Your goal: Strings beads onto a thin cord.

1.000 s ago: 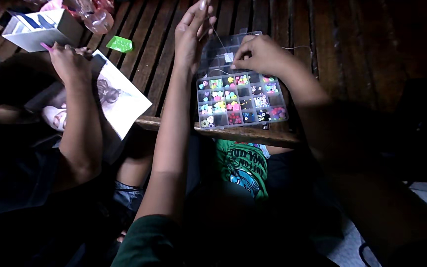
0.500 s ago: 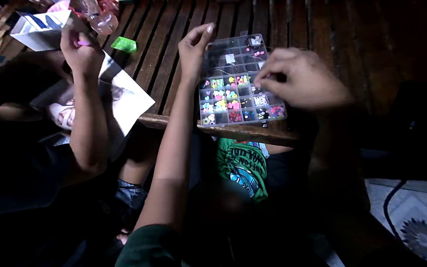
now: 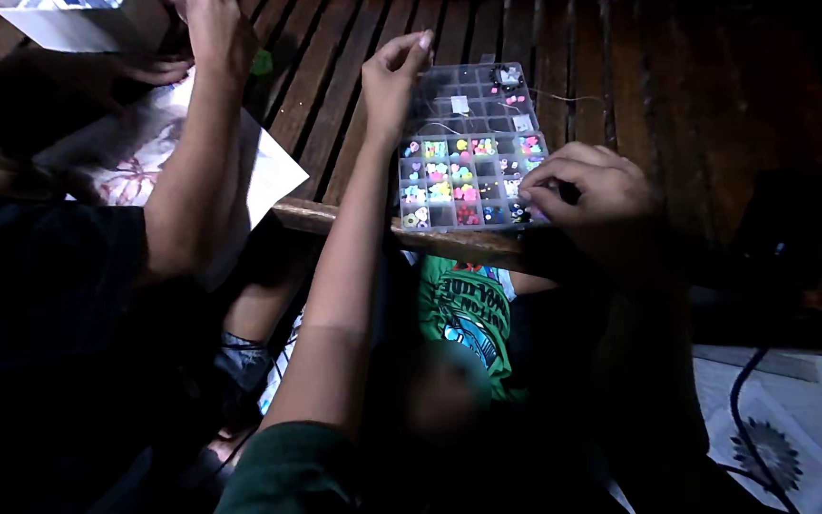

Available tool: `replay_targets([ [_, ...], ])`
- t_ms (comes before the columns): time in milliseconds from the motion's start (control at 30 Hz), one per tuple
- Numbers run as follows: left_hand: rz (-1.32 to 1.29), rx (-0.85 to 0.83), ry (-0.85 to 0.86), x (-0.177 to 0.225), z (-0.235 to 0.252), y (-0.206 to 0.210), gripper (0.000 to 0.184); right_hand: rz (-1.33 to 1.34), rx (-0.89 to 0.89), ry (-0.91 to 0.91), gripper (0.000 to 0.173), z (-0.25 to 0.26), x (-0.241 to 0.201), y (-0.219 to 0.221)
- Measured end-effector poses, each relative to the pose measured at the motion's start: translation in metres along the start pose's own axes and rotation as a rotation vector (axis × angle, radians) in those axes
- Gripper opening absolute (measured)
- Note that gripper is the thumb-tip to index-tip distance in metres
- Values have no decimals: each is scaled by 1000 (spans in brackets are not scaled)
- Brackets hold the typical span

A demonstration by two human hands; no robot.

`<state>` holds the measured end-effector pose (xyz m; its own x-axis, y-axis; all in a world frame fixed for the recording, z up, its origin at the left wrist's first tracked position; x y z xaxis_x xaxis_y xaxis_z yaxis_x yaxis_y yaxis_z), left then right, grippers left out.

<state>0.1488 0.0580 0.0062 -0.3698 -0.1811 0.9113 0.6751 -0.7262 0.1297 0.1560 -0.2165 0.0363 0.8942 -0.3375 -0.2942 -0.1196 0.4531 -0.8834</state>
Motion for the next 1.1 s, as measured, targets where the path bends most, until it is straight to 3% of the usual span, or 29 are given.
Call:
replay_targets([
  [200, 205, 33, 31, 0, 1, -2, 20, 0, -85, 20, 16, 0, -1, 3],
  [367, 380, -24, 168, 8, -3, 6, 22, -60, -168, -2, 12, 3, -14, 17],
  [933, 378, -38, 174, 8, -3, 8, 21, -82, -106, 21, 8, 5, -11, 12],
  [1100, 381, -42, 157, 6, -2, 9, 20, -73, -170, 19, 19, 4, -10, 14],
])
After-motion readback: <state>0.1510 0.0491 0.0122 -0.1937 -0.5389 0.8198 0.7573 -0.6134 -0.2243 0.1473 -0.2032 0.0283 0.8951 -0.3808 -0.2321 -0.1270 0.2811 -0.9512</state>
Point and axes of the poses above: each hand's wrist, its own z-axis towards the middle knuckle, its own y-axis out of the palm, x = y × z, the point moved 7 cm from there along z, towards the middle knuckle, and after that the axes turned 4 degrees about -z, right-handed, at the moved point
